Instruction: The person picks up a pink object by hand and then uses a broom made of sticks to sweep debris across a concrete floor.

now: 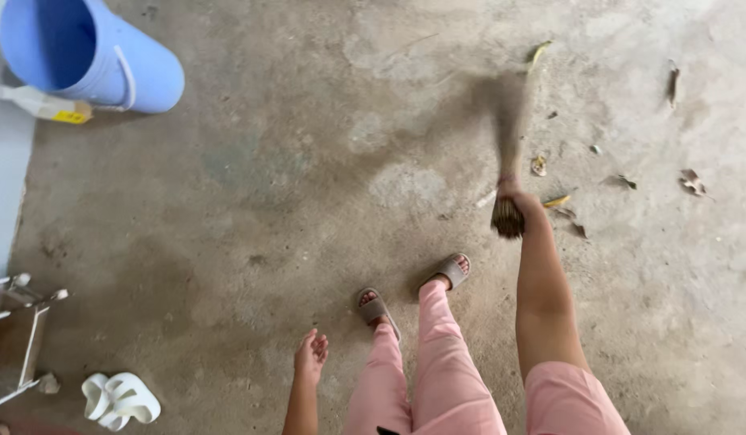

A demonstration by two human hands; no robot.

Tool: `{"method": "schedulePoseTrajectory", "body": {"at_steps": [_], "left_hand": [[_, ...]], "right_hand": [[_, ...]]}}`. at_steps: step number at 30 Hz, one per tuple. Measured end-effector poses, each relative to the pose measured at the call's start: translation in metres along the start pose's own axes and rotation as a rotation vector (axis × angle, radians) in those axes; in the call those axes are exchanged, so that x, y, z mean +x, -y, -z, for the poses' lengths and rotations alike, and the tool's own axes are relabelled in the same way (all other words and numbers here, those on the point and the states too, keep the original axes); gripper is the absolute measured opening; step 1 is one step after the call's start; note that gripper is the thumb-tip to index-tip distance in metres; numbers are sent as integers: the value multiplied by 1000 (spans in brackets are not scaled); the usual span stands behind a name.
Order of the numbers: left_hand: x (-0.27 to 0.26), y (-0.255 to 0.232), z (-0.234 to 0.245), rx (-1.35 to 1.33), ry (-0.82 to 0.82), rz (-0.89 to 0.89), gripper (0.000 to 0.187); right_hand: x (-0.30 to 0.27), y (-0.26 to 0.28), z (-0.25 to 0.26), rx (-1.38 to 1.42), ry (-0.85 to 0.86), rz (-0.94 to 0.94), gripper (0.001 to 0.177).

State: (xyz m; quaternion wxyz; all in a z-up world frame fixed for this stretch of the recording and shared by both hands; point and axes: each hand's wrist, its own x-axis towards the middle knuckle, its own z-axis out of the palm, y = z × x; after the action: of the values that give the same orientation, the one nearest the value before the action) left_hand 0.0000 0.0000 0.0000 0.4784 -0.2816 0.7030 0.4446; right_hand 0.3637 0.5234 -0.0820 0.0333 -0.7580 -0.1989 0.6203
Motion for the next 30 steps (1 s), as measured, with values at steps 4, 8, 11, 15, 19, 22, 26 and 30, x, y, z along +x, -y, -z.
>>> {"method": "schedulePoseTrajectory", "body": {"at_steps": [4, 8, 11, 15, 19, 22, 26, 30], "left_hand": [[-8, 20, -99, -23, 159, 104, 35], [-9, 35, -217, 271, 358, 22, 34], [-9, 34, -286, 494, 455, -71, 33], [-17, 26, -343, 576, 520, -165, 34], [-31, 22, -366, 710, 478, -144, 34], [-41, 26, -376, 736, 461, -63, 34], [-49, 53, -411, 810, 564, -100, 31], [-62, 62, -453, 878, 639, -42, 29]], "right_hand": [[8, -1, 65, 370, 96, 239, 52], [-56, -94, 113, 101, 180, -43, 51], [-117, -168, 133, 303, 478, -268, 64], [-183, -188, 182, 483, 569, -291, 62], [-192, -152, 257, 445, 456, -197, 61], [-130, -111, 324, 379, 302, -151, 59], [-44, -73, 360, 360, 74, 39, 59], [-62, -93, 345, 819, 215, 62, 68]]}}
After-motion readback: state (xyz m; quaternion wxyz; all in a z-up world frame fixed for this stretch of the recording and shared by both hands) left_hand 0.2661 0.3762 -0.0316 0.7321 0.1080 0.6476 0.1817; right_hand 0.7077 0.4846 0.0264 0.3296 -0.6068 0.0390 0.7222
